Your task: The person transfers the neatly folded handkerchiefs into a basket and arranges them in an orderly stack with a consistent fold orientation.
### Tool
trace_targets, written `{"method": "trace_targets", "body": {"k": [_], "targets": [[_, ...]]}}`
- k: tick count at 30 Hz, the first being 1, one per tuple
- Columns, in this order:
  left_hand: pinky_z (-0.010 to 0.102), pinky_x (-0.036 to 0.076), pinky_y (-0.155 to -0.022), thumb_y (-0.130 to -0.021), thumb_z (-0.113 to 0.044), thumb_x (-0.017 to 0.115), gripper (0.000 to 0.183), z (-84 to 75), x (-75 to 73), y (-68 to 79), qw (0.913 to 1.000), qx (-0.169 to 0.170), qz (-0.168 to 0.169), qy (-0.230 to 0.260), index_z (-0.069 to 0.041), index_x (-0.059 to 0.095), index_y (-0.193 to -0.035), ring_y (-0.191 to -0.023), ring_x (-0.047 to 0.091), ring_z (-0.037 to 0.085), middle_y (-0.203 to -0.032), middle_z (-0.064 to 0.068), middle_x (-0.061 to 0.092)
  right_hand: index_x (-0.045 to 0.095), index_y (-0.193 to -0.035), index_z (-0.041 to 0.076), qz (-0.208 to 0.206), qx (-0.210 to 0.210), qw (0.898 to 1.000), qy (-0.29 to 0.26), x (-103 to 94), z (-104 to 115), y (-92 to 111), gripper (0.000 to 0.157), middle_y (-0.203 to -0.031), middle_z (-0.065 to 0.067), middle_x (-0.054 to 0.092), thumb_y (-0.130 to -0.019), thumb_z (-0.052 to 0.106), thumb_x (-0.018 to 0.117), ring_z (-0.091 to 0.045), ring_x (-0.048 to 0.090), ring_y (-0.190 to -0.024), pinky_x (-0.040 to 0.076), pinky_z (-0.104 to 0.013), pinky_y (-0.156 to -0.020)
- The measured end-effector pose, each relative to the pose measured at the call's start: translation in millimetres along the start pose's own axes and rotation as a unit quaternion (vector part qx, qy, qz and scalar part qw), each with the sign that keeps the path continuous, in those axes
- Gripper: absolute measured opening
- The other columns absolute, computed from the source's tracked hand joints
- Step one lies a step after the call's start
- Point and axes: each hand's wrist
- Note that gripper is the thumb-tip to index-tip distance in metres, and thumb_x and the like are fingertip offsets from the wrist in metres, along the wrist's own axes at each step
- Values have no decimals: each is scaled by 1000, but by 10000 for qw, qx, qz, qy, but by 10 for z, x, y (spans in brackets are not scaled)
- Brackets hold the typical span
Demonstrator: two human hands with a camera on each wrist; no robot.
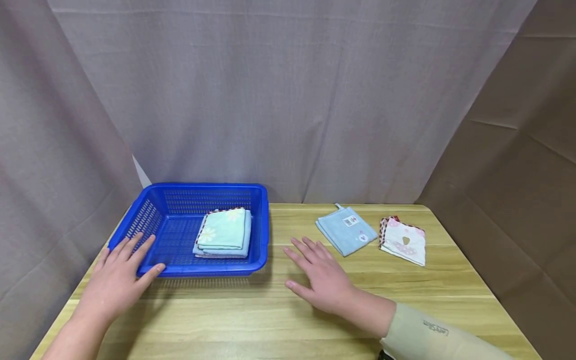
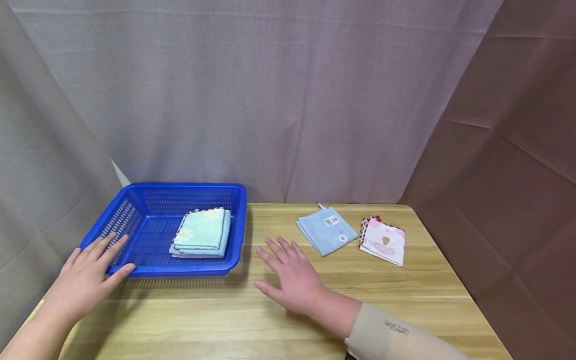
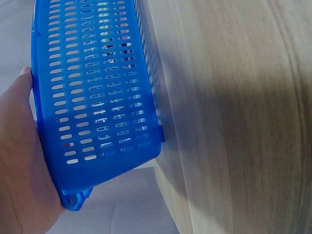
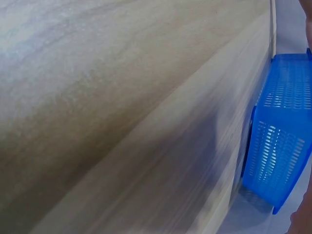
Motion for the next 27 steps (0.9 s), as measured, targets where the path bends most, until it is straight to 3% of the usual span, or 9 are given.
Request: {"method": "trace_targets", "body": {"k": [9,16,27], "targets": [[71,9,-111,-97,-56,54,72,18,21,7,10000,42,-43,9,-10,40,-151,-135,29,53,-149,30,37,40,-152,19,-30,420,9990,-117,-16,-58,44,72,-156,-9,38,-97,64,44,-31,34,-144,21,-49,-119],[70,8,-112,-96,-56,54,72,26,39,18,9999,94,-135,1,-10,41,-150,-135,30,52,-149,29,37,49,-146,14,-191,661,9976,-76,-45,-152,81,67,-147,-11,49,-96,58,52,-31,44,-136,33,-51,-113],[70,8,-112,-97,-58,53,74,10,12,4,9999,68,-73,-24,-10,40,-151,-136,29,51,-149,29,37,53,-140,6,33,1466,9889,-218,-117,-306,139,69,-143,-15,53,-96,58,53,-35,49,-132,38,-52,-110]]}}
Point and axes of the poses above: each hand's wrist, its own y-axis away from the middle knuckle, its own x-axis out of the palm, z = x × y
